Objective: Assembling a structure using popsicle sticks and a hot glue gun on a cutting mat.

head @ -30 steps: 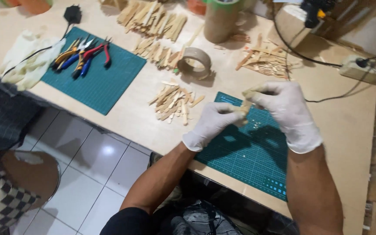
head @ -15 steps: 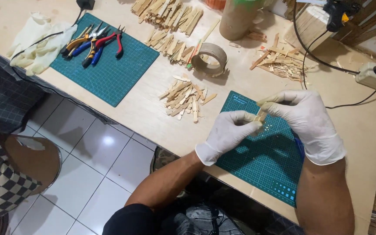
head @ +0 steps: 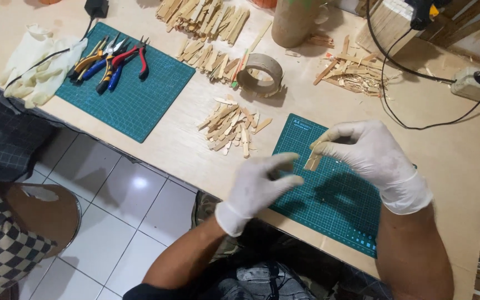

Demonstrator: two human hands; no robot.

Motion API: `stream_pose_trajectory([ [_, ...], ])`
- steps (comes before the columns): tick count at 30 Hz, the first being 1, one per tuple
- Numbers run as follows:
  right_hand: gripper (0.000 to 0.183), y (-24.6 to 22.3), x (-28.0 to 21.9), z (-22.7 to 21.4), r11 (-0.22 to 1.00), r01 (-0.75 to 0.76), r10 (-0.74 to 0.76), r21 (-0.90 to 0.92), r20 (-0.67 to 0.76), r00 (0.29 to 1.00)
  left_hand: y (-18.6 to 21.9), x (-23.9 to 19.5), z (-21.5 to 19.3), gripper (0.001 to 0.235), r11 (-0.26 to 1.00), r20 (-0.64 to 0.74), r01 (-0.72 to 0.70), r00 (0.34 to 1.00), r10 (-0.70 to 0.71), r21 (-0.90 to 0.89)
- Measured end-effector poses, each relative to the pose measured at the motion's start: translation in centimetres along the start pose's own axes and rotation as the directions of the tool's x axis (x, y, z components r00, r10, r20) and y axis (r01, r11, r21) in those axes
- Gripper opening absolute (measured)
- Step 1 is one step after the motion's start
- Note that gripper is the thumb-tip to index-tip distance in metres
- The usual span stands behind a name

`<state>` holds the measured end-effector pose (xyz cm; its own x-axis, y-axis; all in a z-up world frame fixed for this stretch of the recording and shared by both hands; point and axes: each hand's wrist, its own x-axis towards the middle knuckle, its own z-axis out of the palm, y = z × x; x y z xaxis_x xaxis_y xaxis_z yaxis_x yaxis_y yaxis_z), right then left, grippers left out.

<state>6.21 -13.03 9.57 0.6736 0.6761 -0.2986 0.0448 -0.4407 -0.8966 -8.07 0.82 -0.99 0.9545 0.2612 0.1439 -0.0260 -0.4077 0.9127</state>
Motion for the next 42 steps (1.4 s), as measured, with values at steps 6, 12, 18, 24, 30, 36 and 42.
stream_pose_trajectory([
  [6,0.004,-3.1,-2.2,-1.1,1.000,-0.027,0.028,0.009,-0.201,0.979,-4.8,-0.2,-4.5,0.050,0.488,0.003,-0.149,0.958,0.287,0.860],
  [12,0.005,-3.0,-3.8,-2.5,0.984,0.174,-0.178,-0.039,-0.247,0.953,-1.4,-0.1,-7.6,0.012,0.559,-0.030,-0.129,0.964,0.266,0.819],
  [18,0.007,-1.9,-4.5,-4.0,0.975,0.202,-0.160,0.096,-0.334,0.929,-4.8,1.8,-8.5,0.025,0.484,-0.012,-0.177,0.932,0.362,0.857],
  [24,0.015,1.7,-4.4,-6.7,0.972,0.223,-0.231,-0.069,-0.422,0.877,-6.4,6.3,-5.9,0.024,0.340,0.047,-0.138,0.964,0.264,0.930],
  [30,0.017,2.2,-5.1,-7.5,0.967,0.242,-0.253,-0.082,-0.436,0.864,-9.8,7.7,-6.5,0.019,0.130,0.157,-0.195,0.954,0.257,0.972],
  [36,0.016,3.4,-4.7,-8.4,0.953,0.268,-0.301,-0.138,-0.405,0.863,-9.0,6.7,-10.3,0.023,0.198,0.128,-0.198,0.939,0.318,0.960],
  [42,0.019,6.1,-4.1,-9.8,0.930,0.286,-0.356,-0.232,-0.370,0.858,-9.4,6.8,-11.8,0.016,0.436,0.016,-0.130,0.967,0.255,0.890],
])
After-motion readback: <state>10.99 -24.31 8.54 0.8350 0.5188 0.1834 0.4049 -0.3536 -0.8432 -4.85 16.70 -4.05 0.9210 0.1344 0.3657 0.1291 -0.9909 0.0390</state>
